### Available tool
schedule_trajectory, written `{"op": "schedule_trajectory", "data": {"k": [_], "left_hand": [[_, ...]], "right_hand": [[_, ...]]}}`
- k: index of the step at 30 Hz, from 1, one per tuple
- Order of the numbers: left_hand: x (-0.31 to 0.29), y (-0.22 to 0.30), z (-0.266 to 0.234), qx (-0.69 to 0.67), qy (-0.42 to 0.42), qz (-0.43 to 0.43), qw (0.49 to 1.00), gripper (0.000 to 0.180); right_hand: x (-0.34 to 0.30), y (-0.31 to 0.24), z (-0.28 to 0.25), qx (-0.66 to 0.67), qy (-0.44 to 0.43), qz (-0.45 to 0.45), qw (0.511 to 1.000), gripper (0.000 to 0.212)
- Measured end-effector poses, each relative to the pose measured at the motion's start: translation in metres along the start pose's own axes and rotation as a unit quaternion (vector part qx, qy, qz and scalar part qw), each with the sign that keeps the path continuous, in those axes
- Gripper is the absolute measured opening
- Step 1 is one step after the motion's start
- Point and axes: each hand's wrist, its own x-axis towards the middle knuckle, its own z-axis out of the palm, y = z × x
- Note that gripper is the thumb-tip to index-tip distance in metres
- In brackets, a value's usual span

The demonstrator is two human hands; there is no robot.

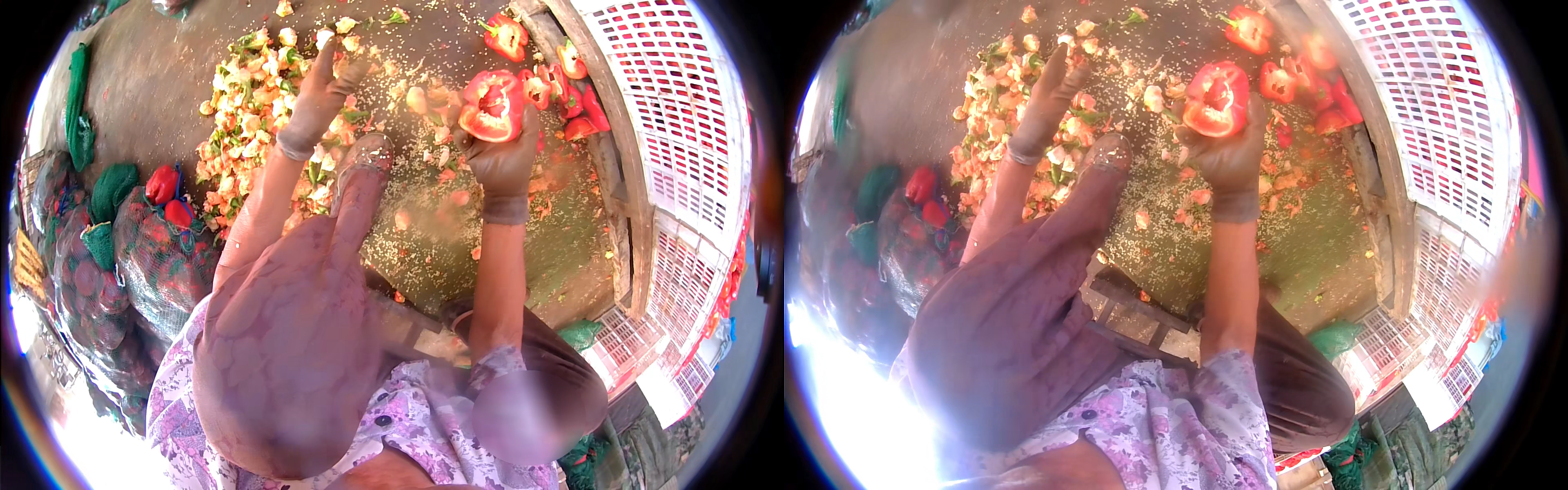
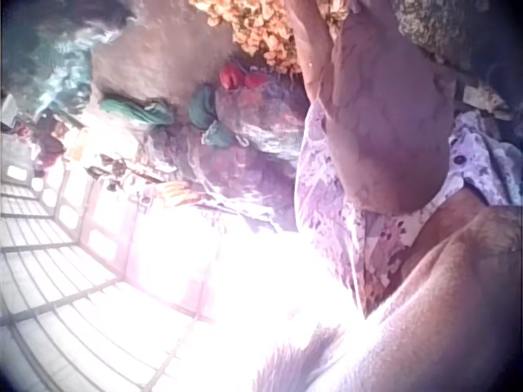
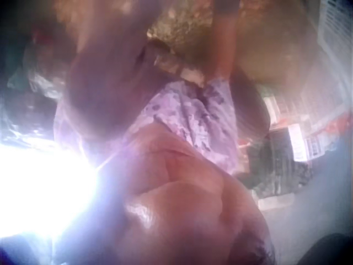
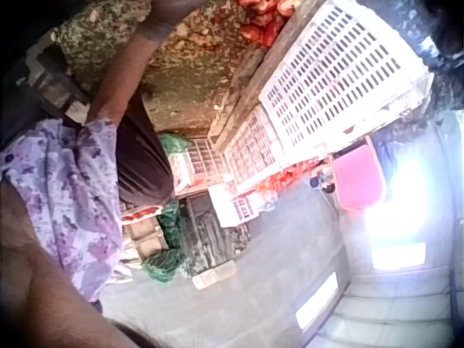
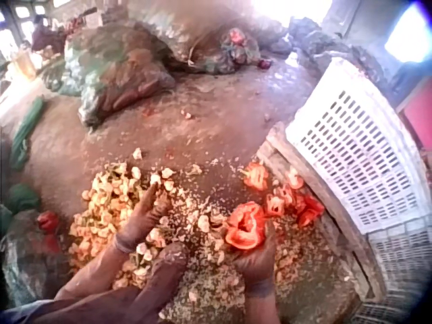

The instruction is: The person processes bell peppers by hand, pulling them apart and removing the cores while sitting on the floor.

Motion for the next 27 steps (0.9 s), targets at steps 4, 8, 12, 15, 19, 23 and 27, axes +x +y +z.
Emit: {"op": "schedule_trajectory", "data": {"k": [4,8,12,15,19,23,27], "left_hand": [[0.001,0.015,0.028,-0.359,-0.003,-0.102,0.928,0.079],[0.006,0.030,0.058,-0.317,-0.009,-0.019,0.948,0.064],[0.006,0.046,0.055,-0.242,0.036,-0.003,0.970,0.046],[-0.003,0.056,0.059,-0.101,-0.029,0.027,0.994,0.031],[-0.019,0.070,0.081,0.162,-0.066,0.270,0.947,0.027],[-0.024,0.077,0.084,0.270,-0.110,0.258,0.921,0.028],[-0.020,0.061,0.091,0.299,-0.128,0.240,0.915,0.024]], "right_hand": [[-0.004,0.003,0.053,-0.476,0.078,-0.274,0.832,0.047],[0.005,0.030,0.035,-0.642,-0.065,-0.276,0.712,0.044],[0.009,-0.004,-0.002,-0.042,-0.039,0.004,0.998,0.062],[0.004,-0.002,0.006,0.103,-0.054,0.044,0.992,0.070],[-0.002,0.006,0.028,0.136,-0.078,0.038,0.987,0.066],[-0.008,0.022,0.042,-0.048,-0.033,-0.037,0.998,0.052],[-0.002,0.028,0.029,-0.427,-0.051,-0.249,0.868,0.038]]}}
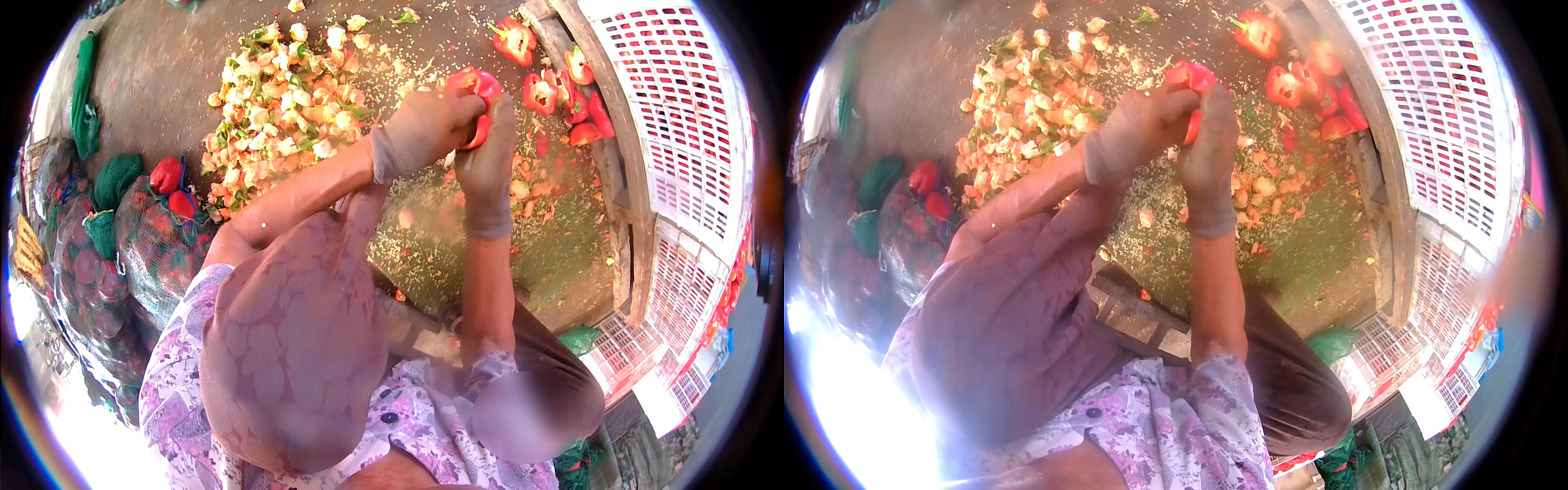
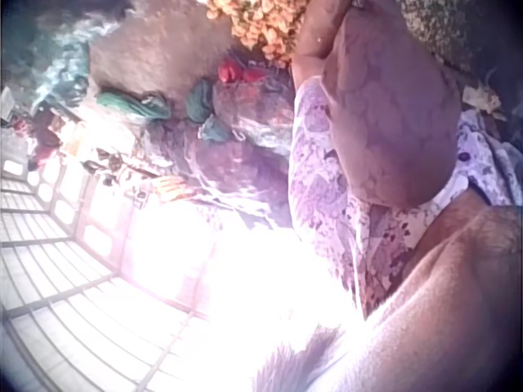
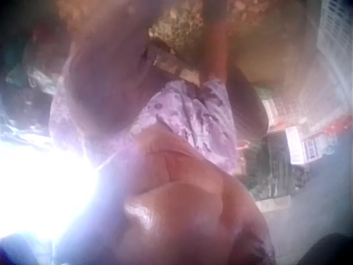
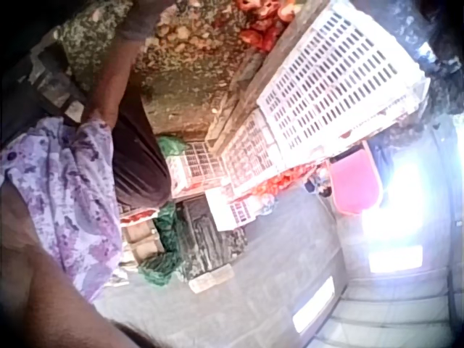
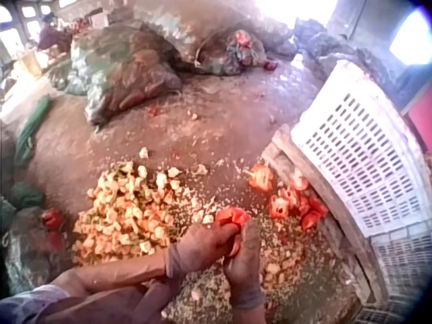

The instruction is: The person processes bell peppers by hand, pulling them apart and removing the cores while sitting on the floor.

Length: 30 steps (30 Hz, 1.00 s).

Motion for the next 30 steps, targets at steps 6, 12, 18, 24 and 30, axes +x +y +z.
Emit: {"op": "schedule_trajectory", "data": {"k": [6,12,18,24,30], "left_hand": [[-0.004,-0.016,-0.013,-0.265,0.136,-0.127,0.946,0.013],[-0.001,-0.001,-0.011,-0.072,0.135,-0.036,0.988,0.024],[0.002,-0.003,-0.001,-0.083,0.082,-0.083,0.990,0.024],[0.012,-0.007,-0.007,-0.131,-0.084,-0.068,0.985,0.022],[-0.007,-0.068,-0.036,-0.112,0.098,-0.120,0.982,0.024]], "right_hand": [[0.007,-0.001,0.000,0.491,0.091,0.201,0.842,0.059],[0.012,-0.016,0.016,0.515,0.068,0.231,0.823,0.059],[0.001,-0.034,0.036,0.376,0.062,0.206,0.901,0.053],[0.000,-0.011,0.008,0.320,-0.001,0.216,0.922,0.049],[0.007,-0.004,-0.022,0.504,0.059,0.271,0.818,0.066]]}}
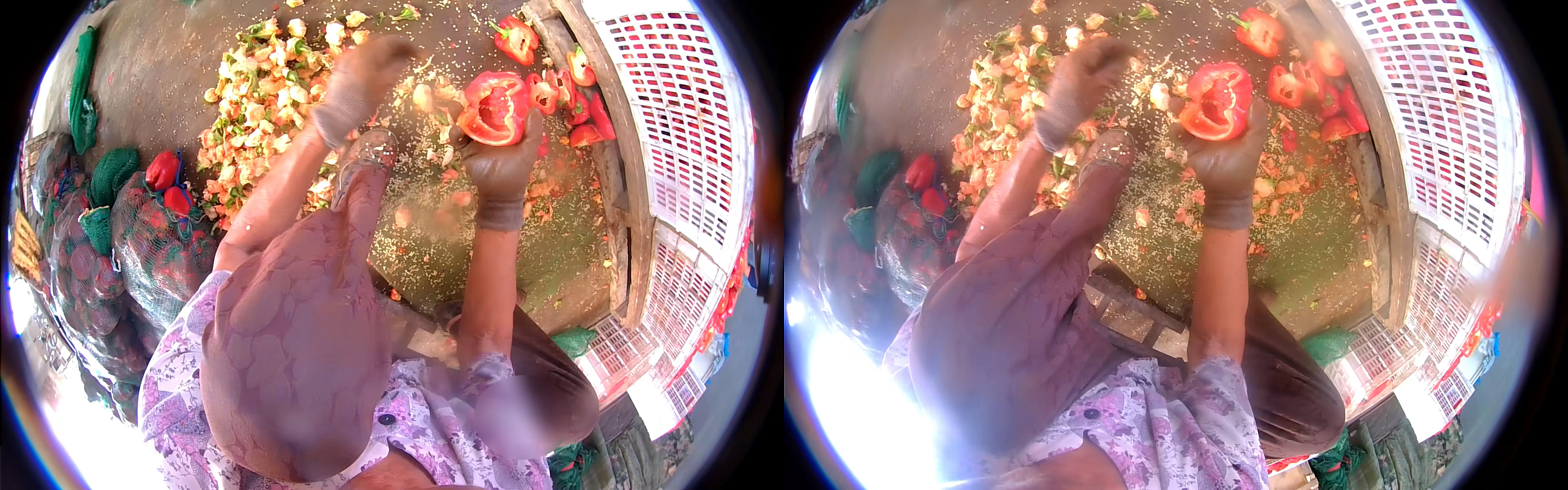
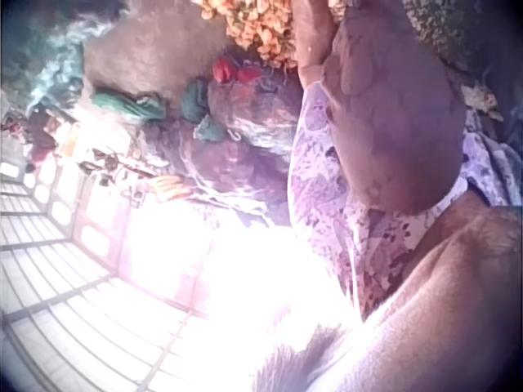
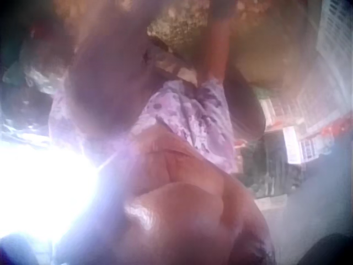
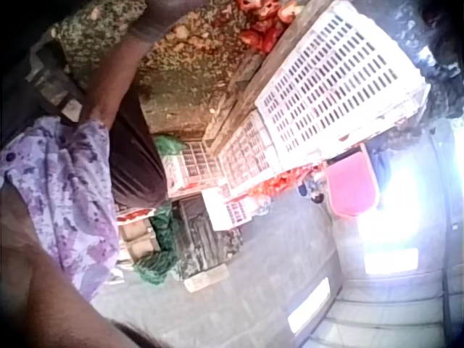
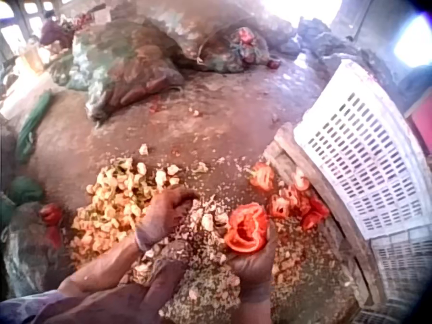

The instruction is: The person processes bell peppers by hand, pulling them apart and removing the cores while sitting on the floor.

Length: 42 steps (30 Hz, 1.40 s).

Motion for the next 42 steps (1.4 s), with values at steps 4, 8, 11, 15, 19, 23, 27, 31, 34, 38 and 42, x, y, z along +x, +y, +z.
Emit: {"op": "schedule_trajectory", "data": {"k": [4,8,11,15,19,23,27,31,34,38,42], "left_hand": [[-0.005,-0.014,-0.013,0.257,0.077,0.085,0.960,0.018],[-0.016,0.042,0.012,0.098,0.062,0.120,0.986,0.015],[-0.016,0.059,0.027,0.125,-0.014,0.097,0.987,0.016],[-0.020,0.055,0.034,0.166,-0.049,0.119,0.978,0.018],[-0.006,0.044,0.031,0.156,-0.108,0.147,0.971,0.016],[-0.001,0.057,0.014,-0.105,-0.253,0.037,0.961,0.021],[0.000,0.036,-0.017,-0.149,-0.011,-0.148,0.978,0.028],[-0.020,0.033,0.011,-0.124,-0.029,0.034,0.991,0.023],[-0.023,0.057,0.004,0.110,-0.138,0.117,0.977,0.019],[-0.025,0.054,0.013,0.215,-0.206,0.142,0.944,0.014],[-0.035,0.027,0.029,-0.042,-0.079,0.096,0.991,0.020]], "right_hand": [[0.001,0.005,0.000,0.018,-0.062,-0.007,0.998,0.067],[-0.005,0.020,0.028,-0.071,-0.011,-0.037,0.997,0.073],[-0.005,0.029,0.025,-0.180,-0.051,-0.086,0.979,0.068],[-0.004,0.045,0.016,-0.324,-0.028,-0.182,0.928,0.045],[-0.008,0.042,0.026,-0.370,-0.008,-0.172,0.913,0.040],[0.000,0.026,0.003,-0.293,-0.042,-0.105,0.949,0.052],[-0.001,0.021,0.008,0.061,-0.068,0.005,0.996,0.067],[-0.003,0.028,0.010,0.061,-0.084,0.018,0.994,0.063],[-0.009,0.030,0.016,-0.127,-0.059,-0.050,0.989,0.049],[-0.013,0.037,0.030,-0.380,-0.001,-0.093,0.920,0.033],[-0.005,0.030,0.007,-0.264,-0.061,-0.131,0.954,0.045]]}}
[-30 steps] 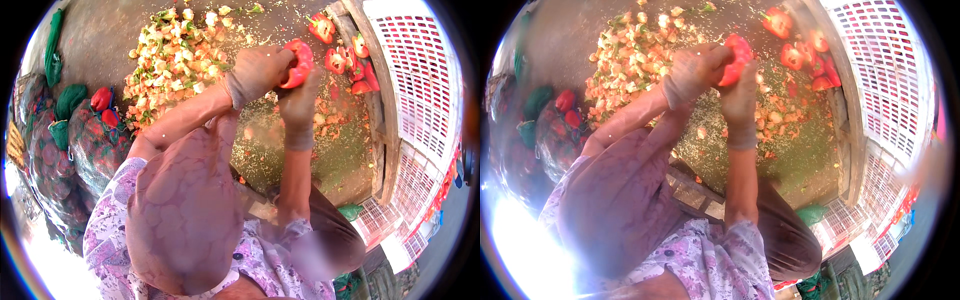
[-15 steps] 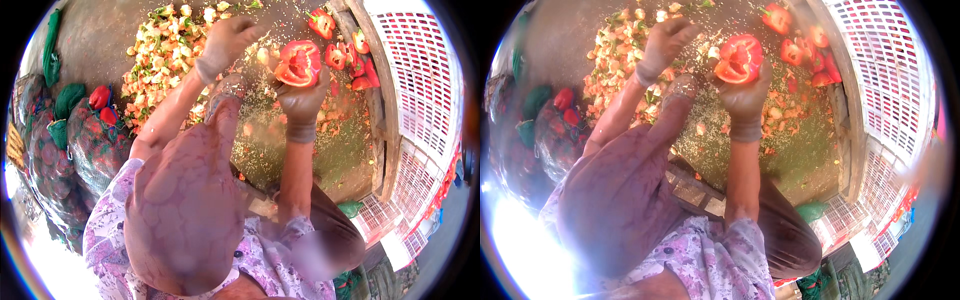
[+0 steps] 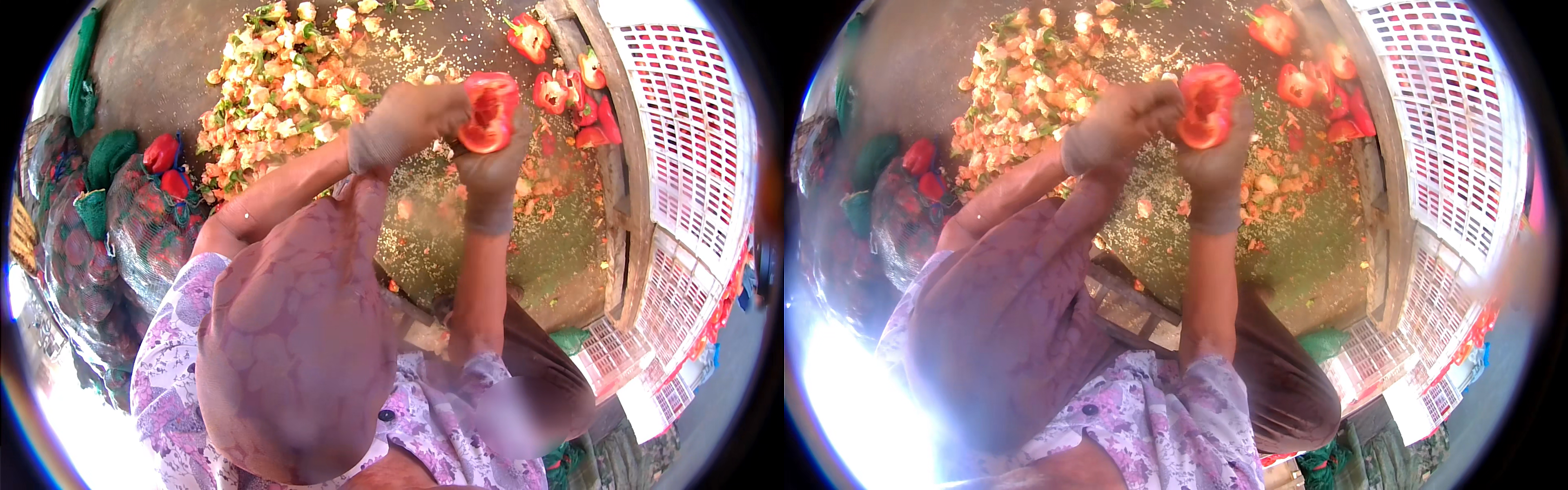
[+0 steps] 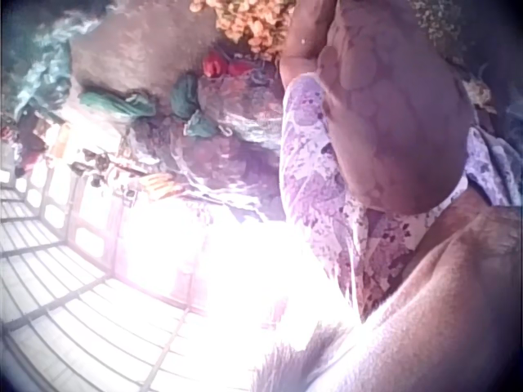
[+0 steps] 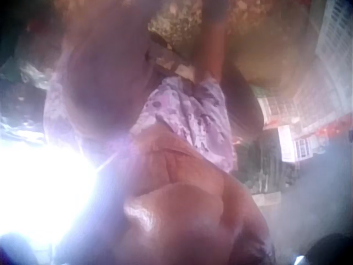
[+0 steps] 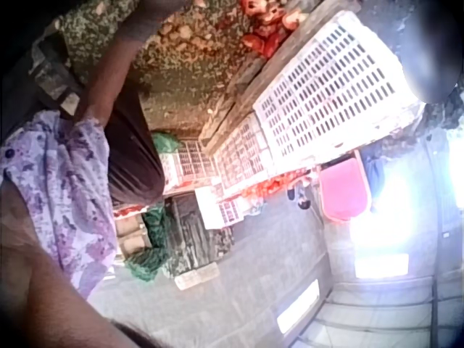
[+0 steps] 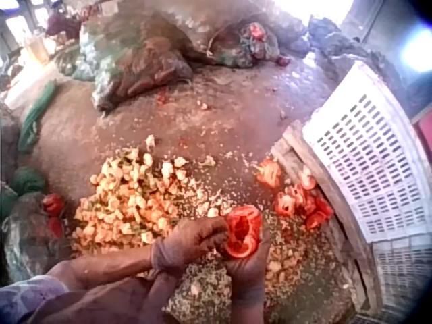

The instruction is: The person processes bell peppers by hand, pulling them apart and removing the cores while sitting on the floor.

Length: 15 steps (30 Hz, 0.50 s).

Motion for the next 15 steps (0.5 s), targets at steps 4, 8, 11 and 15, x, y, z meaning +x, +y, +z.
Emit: {"op": "schedule_trajectory", "data": {"k": [4,8,11,15], "left_hand": [[0.002,-0.020,-0.007,-0.223,0.087,-0.161,0.957,0.046],[0.010,0.000,-0.010,-0.370,-0.004,-0.188,0.910,0.050],[0.008,0.003,-0.008,-0.370,-0.009,-0.241,0.897,0.032],[0.004,-0.010,-0.005,-0.416,0.044,-0.247,0.874,0.031]], "right_hand": [[0.004,-0.003,-0.010,0.402,-0.051,0.133,0.905,0.072],[0.005,0.001,0.001,0.410,-0.030,0.165,0.897,0.070],[0.007,0.007,0.012,0.234,0.066,0.191,0.951,0.054],[-0.006,-0.001,0.014,-0.398,0.142,-0.006,0.906,0.034]]}}
